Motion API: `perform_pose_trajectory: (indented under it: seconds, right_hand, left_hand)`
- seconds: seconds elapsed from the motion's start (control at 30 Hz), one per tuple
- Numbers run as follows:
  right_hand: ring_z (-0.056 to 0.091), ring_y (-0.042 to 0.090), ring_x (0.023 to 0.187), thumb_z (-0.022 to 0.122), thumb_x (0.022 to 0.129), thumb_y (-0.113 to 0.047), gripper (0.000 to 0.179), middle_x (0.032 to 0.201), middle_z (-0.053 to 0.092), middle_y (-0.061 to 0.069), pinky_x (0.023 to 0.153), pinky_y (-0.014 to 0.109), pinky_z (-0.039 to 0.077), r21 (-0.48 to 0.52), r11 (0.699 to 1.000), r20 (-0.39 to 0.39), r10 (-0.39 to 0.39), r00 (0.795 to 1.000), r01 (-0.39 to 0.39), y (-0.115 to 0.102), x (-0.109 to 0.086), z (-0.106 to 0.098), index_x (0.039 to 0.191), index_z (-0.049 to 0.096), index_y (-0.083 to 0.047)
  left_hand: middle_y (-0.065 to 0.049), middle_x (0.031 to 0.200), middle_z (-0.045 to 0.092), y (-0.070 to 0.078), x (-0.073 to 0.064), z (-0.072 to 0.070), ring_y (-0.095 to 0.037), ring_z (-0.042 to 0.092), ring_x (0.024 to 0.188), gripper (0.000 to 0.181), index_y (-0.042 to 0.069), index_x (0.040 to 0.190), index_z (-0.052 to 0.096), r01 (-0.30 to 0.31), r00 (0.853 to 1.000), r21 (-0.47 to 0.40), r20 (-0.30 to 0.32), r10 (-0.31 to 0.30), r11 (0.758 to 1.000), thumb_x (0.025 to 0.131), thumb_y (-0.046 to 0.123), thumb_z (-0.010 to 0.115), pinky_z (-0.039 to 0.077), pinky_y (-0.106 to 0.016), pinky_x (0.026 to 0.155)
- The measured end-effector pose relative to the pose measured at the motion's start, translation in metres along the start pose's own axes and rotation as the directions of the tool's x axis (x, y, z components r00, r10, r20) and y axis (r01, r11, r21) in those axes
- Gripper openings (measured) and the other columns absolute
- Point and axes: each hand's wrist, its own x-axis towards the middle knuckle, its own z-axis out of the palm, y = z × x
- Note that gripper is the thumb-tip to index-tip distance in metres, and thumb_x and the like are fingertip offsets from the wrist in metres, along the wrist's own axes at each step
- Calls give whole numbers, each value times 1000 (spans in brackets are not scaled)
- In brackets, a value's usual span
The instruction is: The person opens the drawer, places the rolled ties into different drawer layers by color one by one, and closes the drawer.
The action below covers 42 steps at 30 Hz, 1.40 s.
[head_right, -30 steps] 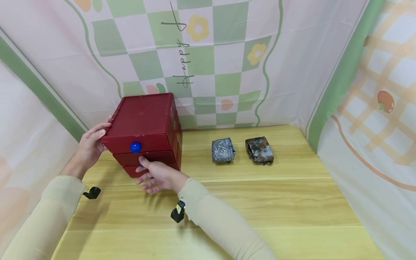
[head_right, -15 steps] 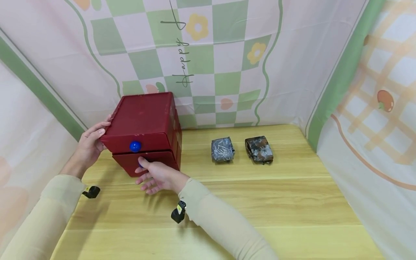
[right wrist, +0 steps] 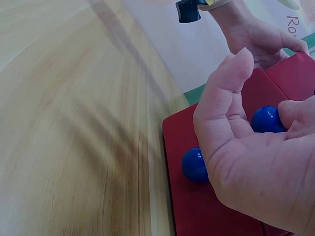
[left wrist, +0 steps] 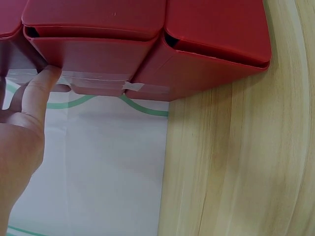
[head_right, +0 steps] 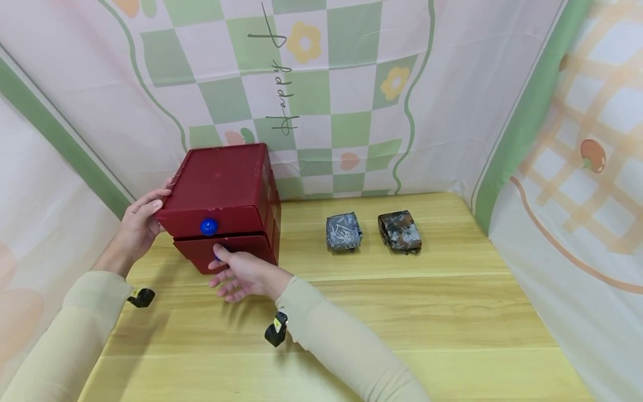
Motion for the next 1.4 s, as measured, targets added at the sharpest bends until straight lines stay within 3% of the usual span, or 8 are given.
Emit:
perform_pose_trajectory:
  seconds: [0.43,0.83,1.07,1.4]
  right_hand:
    - [60,16,64,35,104,-62,66,91,65,5,56,28,51,3,1000,2,10,1000,-10,1,-2,2,136,53,-7]
    - [61,15,63,34,104,-62,70,90,65,5,56,27,51,5,1000,18,3,1000,-3,4,-5,5,141,47,-4]
    - [61,17,63,34,104,-63,61,91,66,6,55,28,51,7,1000,14,1,1000,-1,5,-7,7,130,51,-10]
    - [61,18,66,33,103,-65,64,95,67,9,56,28,52,-18,1000,16,-6,1000,7,8,-9,11,129,52,-11]
  left_hand:
    - [-6,166,28,-1,0,-1,-12,60,123,28,16,118,74,0,1000,-1,1,0,1000,106,8,50,59,-29,75]
    - [-5,165,29,-2,0,-2,-12,59,124,28,16,118,74,-1,1000,5,-1,1,1000,106,8,50,59,-29,75]
    - [-6,166,29,-1,0,-1,-12,59,124,27,15,119,73,4,1000,5,-4,-4,1000,106,9,51,59,-30,76]
    - [-7,166,26,-1,-1,-1,-13,60,123,27,15,120,73,6,1000,9,0,-6,1000,106,9,51,60,-29,75]
